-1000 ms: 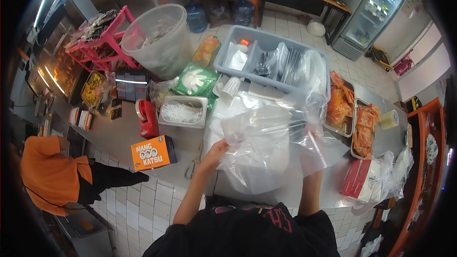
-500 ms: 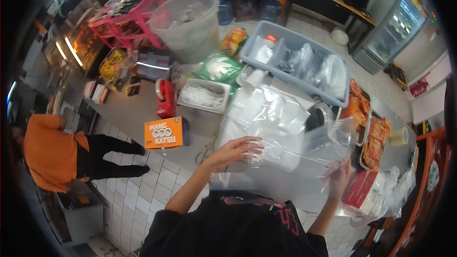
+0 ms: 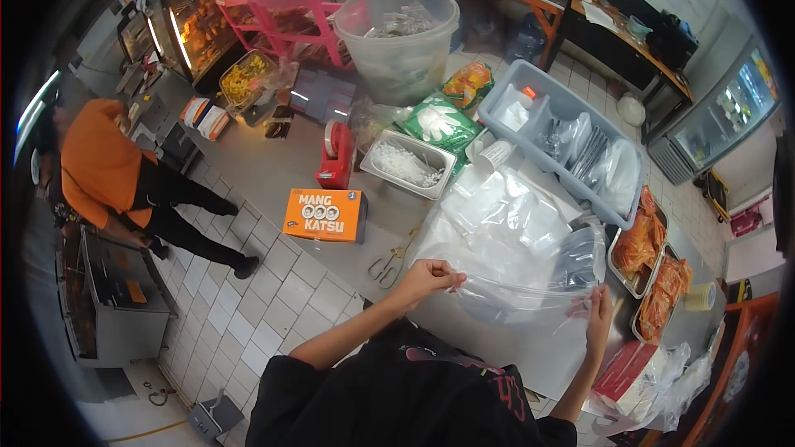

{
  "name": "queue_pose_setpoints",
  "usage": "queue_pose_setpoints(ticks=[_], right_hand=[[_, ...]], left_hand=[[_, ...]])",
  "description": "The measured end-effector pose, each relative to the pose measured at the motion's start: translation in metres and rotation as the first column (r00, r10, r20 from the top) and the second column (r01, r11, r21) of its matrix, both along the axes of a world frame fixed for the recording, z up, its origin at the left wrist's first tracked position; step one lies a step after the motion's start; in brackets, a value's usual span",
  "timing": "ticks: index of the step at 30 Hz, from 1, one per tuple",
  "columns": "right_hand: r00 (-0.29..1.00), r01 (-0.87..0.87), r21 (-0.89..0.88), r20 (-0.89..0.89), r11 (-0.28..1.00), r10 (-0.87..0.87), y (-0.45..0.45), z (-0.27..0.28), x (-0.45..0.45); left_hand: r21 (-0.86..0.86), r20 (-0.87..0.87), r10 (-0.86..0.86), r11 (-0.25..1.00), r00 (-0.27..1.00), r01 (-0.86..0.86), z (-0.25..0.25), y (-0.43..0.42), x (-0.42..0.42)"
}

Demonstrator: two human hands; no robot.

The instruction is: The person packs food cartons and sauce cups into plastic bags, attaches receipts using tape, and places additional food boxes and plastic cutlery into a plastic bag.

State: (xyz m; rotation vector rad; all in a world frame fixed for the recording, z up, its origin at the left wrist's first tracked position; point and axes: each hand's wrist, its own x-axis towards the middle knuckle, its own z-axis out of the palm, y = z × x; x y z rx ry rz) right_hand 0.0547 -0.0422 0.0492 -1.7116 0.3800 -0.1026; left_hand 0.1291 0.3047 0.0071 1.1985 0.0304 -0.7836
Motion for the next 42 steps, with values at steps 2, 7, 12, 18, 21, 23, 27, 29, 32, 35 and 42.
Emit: queue_pose_setpoints(ticks=[2, 7, 12, 18, 21, 23, 27, 29, 32, 35, 42], right_hand=[[1.0, -0.01, -0.292, -0.017, 0.956, 0.005, -0.006, -0.017, 0.008], [0.994, 0.031, -0.694, 0.099, 0.719, 0.053, 0.08, 0.021, 0.029], [0.874, -0.485, -0.211, -0.09, 0.849, 0.477, 0.167, -0.002, 0.016], [0.685, -0.712, -0.244, -0.035, 0.659, 0.727, 0.143, 0.058, 0.034], [0.8, -0.043, -0.708, 0.398, 0.705, 0.449, 0.076, 0.095, 0.025], [0.814, 0.321, -0.752, 0.53, 0.576, 0.239, 0.026, 0.101, 0.018], [0.932, 0.259, -0.508, 0.353, 0.822, -0.075, 0.003, 0.121, -0.003], [0.976, -0.066, -0.287, 0.182, 0.956, 0.122, 0.024, 0.126, 0.001], [0.984, -0.138, -0.471, 0.036, 0.871, 0.176, 0.045, 0.096, 0.023], [0.965, -0.242, -0.633, -0.078, 0.735, 0.251, 0.066, 0.061, 0.039], [0.951, 0.047, -0.921, 0.159, 0.388, 0.263, 0.066, -0.008, 0.024]], left_hand=[[0.128, 0.062, 0.039, 0.991, 0.997, -0.046, -0.002, 0.001, -0.003], [-0.108, 0.032, 0.17, 0.98, 0.985, -0.166, 0.01, -0.009, -0.016], [-0.127, -0.062, -0.014, 0.992, 0.998, 0.006, 0.035, -0.021, -0.026], [0.197, -0.012, -0.233, 0.953, 0.972, 0.231, 0.136, 0.003, -0.018], [0.394, 0.665, -0.18, 0.909, 0.725, -0.136, 0.107, 0.068, -0.014], [0.445, 0.759, -0.077, 0.786, 0.647, -0.429, 0.103, 0.114, 0.001], [0.38, 0.706, 0.275, 0.63, 0.652, -0.678, 0.081, 0.162, 0.025], [0.635, 0.663, -0.004, 0.532, 0.749, -0.56, 0.069, 0.153, 0.022], [0.323, 0.899, 0.003, 0.669, 0.437, -0.669, 0.069, 0.093, 0.02], [0.421, 0.795, -0.005, 0.725, 0.607, -0.545, 0.048, 0.066, 0.021], [0.704, 0.669, -0.648, 0.394, 0.365, -0.591, 0.022, 0.036, -0.001]])
